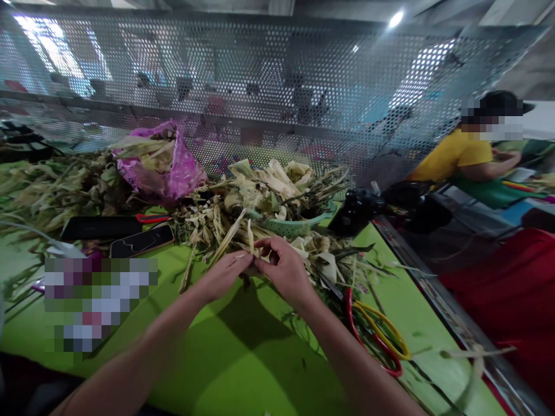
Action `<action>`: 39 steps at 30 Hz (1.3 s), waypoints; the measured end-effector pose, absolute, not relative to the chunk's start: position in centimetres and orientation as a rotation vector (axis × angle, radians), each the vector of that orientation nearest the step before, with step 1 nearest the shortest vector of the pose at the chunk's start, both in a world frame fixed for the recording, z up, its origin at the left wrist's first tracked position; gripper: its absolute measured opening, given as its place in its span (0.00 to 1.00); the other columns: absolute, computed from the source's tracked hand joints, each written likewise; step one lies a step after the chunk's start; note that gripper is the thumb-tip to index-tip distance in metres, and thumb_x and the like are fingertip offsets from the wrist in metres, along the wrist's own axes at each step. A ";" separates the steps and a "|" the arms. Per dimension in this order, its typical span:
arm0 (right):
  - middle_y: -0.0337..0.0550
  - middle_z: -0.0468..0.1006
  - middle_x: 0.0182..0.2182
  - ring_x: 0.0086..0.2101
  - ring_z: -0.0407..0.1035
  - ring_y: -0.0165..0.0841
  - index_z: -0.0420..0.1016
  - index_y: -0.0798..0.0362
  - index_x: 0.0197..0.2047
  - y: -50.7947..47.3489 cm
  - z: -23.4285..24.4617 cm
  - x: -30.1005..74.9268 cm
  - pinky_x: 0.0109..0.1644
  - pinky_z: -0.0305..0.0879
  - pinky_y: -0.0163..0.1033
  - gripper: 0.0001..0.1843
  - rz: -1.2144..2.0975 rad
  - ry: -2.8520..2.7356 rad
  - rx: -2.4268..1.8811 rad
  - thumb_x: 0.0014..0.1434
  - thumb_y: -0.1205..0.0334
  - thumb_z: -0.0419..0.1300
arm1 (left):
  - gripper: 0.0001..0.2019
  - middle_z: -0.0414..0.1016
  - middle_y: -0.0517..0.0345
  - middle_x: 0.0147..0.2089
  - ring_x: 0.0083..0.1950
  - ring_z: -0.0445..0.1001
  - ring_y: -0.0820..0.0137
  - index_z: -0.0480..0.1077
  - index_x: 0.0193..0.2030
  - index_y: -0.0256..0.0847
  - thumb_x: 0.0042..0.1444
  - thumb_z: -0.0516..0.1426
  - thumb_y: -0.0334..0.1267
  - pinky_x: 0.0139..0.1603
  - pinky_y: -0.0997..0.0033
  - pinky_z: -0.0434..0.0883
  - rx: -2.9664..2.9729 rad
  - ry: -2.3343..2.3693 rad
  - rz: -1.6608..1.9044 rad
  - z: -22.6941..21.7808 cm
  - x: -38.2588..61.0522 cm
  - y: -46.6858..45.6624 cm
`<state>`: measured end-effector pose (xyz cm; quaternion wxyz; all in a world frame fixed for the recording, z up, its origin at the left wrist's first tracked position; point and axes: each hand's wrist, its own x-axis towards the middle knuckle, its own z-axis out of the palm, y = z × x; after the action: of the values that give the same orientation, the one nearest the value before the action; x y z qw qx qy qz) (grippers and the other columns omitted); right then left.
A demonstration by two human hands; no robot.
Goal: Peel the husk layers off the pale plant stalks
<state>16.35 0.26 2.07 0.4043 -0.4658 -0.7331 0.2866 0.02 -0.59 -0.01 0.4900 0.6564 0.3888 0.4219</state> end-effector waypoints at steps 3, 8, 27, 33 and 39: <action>0.40 0.70 0.31 0.26 0.60 0.29 0.75 0.52 0.41 0.1 2.1 16.4 0.29 0.60 0.35 0.14 0.805 -1.807 -1.139 0.49 0.61 0.64 | 0.14 0.64 0.58 0.28 0.31 0.61 0.70 0.63 0.26 0.40 0.59 0.47 0.43 0.35 0.73 0.60 1.586 0.929 0.989 -0.2 0.0 -0.4; 0.37 0.71 0.26 0.25 0.62 0.29 0.75 0.51 0.38 0.0 1.7 16.3 0.29 0.61 0.34 0.12 1.013 -1.602 -1.102 0.51 0.55 0.65 | 0.13 0.68 0.57 0.27 0.29 0.63 0.70 0.68 0.25 0.39 0.57 0.48 0.40 0.32 0.74 0.61 1.571 0.928 0.944 -0.3 -0.1 -0.5; 0.41 0.72 0.30 0.34 0.67 0.33 0.76 0.52 0.29 0.0 3.3 16.9 0.42 0.63 0.40 0.05 0.891 -1.985 -0.984 0.54 0.61 0.62 | 0.09 0.60 0.62 0.27 0.29 0.58 0.73 0.61 0.27 0.41 0.56 0.51 0.40 0.29 0.75 0.58 1.326 0.878 1.031 -0.2 -0.3 -0.2; 0.40 0.70 0.28 0.31 0.66 0.33 0.72 0.52 0.26 0.1 3.8 17.1 0.37 0.62 0.38 0.04 0.676 -2.068 -1.055 0.53 0.66 0.59 | 0.11 0.59 0.62 0.28 0.28 0.57 0.75 0.62 0.28 0.39 0.56 0.51 0.44 0.28 0.75 0.56 1.277 0.913 1.006 0.1 -0.7 -0.1; 0.40 0.69 0.29 0.31 0.65 0.32 0.70 0.53 0.26 0.2 4.0 17.4 0.37 0.61 0.37 0.05 0.593 -2.118 -1.051 0.53 0.69 0.59 | 0.11 0.66 0.58 0.31 0.30 0.60 0.75 0.71 0.36 0.35 0.45 0.51 0.29 0.30 0.75 0.59 1.301 0.852 0.892 1.3 -1.8 0.1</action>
<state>17.38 0.17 3.95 0.3449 -0.4047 -0.8156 0.2283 -1.76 0.08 1.29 0.6244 0.5667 0.3713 0.3887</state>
